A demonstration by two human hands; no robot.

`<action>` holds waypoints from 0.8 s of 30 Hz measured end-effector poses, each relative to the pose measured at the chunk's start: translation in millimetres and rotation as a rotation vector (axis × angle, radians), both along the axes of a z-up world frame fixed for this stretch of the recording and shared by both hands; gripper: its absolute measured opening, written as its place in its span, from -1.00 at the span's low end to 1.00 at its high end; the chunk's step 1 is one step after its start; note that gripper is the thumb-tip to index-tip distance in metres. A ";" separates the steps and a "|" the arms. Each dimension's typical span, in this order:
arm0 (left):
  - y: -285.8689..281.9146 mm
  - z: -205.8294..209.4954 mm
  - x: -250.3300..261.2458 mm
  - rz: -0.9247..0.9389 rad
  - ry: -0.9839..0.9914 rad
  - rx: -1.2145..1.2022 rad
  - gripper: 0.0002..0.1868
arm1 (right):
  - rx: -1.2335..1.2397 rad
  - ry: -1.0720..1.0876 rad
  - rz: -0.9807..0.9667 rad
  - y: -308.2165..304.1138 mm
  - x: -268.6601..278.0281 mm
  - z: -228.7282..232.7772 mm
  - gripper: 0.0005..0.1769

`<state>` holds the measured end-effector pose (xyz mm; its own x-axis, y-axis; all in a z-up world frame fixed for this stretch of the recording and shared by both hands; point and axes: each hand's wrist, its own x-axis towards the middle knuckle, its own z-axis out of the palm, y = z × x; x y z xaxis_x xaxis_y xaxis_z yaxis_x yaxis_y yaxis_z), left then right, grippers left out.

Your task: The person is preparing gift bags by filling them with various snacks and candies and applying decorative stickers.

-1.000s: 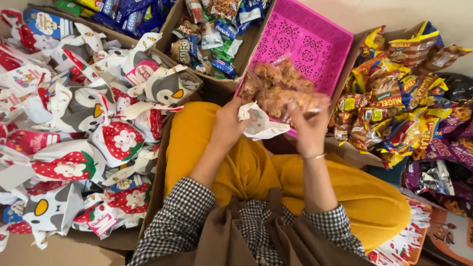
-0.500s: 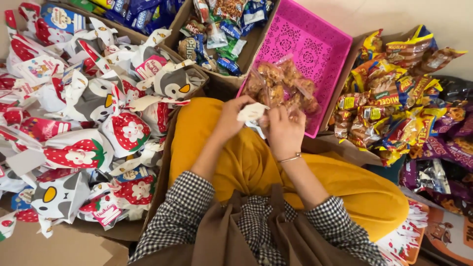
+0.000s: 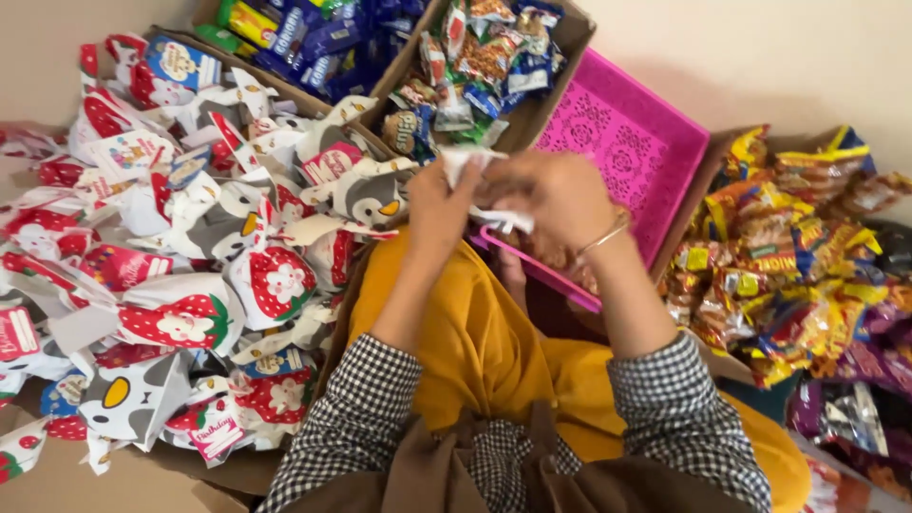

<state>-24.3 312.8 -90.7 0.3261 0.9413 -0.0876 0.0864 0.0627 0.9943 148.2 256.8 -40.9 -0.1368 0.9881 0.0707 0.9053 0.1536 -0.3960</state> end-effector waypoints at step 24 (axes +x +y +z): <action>25.2 -27.0 -19.2 0.224 0.138 -0.221 -0.25 | -0.483 0.096 -0.613 118.6 38.2 -191.1 0.26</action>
<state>-43.5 338.0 -117.7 0.0845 0.9416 -0.3260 0.1789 0.3075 0.9346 186.3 375.3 -232.0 0.4279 0.8093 -0.4024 0.7309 -0.5717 -0.3727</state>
